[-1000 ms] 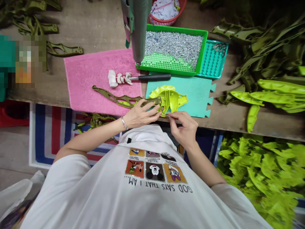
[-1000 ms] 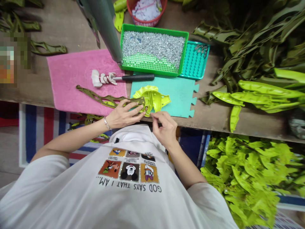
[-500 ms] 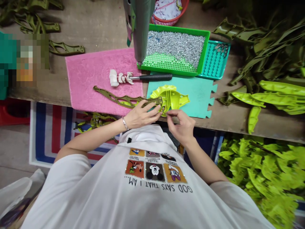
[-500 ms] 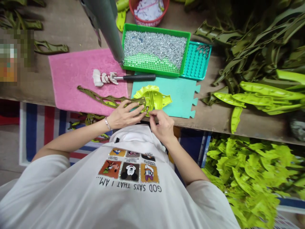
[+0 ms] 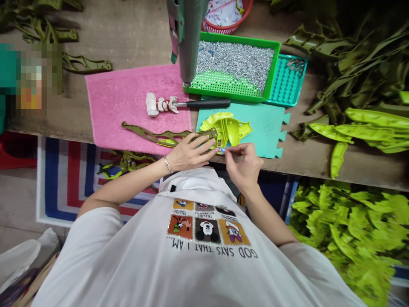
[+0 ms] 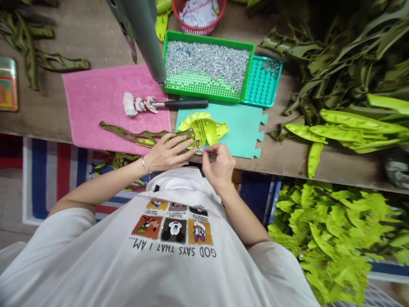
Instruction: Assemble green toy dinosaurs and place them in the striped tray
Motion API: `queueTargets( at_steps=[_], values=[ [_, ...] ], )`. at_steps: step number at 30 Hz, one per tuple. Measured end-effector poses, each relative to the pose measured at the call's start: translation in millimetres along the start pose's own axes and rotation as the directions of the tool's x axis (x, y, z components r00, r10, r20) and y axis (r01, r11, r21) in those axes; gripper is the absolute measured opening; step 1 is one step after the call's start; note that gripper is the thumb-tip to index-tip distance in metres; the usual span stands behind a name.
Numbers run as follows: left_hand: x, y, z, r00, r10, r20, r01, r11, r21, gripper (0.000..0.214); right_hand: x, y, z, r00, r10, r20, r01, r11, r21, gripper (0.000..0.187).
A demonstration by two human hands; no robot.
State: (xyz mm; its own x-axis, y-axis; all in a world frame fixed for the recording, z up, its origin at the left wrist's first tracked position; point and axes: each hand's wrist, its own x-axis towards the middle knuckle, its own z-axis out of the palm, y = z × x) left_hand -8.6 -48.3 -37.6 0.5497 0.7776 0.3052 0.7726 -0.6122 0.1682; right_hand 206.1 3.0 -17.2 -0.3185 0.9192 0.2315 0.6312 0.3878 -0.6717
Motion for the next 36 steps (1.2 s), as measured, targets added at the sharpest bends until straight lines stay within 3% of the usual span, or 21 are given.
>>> queueTargets(
  at_steps=[7,11,15,24,29,36],
  values=[
    [3,-11,-0.5,0.999,0.037,-0.016,-0.036,0.996,0.076,0.038,12,-2,1,0.985,0.136,0.105,-0.145,0.987,0.073,0.015],
    [4,-8,-1.4,0.999,0.007,0.034,-0.010,0.996,0.091,0.039,16,0,1,0.958,0.244,0.152,-0.262,0.958,0.114,0.023],
    [5,-1,2.8,0.999,-0.035,-0.006,0.035,0.997,0.063,0.049,13,0,4,0.938,0.320,0.134,-0.338,0.930,0.145,0.026],
    [9,6,7.6,0.995,-0.091,-0.043,0.095,0.991,0.097,0.045,7,-3,8,0.925,0.362,0.113,-0.378,0.904,0.202,0.023],
    [8,11,7.1,0.994,-0.108,-0.033,0.111,0.987,0.113,0.051,14,-5,8,0.933,0.350,0.083,-0.358,0.924,0.132,0.024],
    [8,7,8.6,0.992,-0.105,-0.071,0.110,0.991,0.079,0.050,16,-9,6,0.926,0.347,0.151,-0.373,0.904,0.207,0.018]
  ],
)
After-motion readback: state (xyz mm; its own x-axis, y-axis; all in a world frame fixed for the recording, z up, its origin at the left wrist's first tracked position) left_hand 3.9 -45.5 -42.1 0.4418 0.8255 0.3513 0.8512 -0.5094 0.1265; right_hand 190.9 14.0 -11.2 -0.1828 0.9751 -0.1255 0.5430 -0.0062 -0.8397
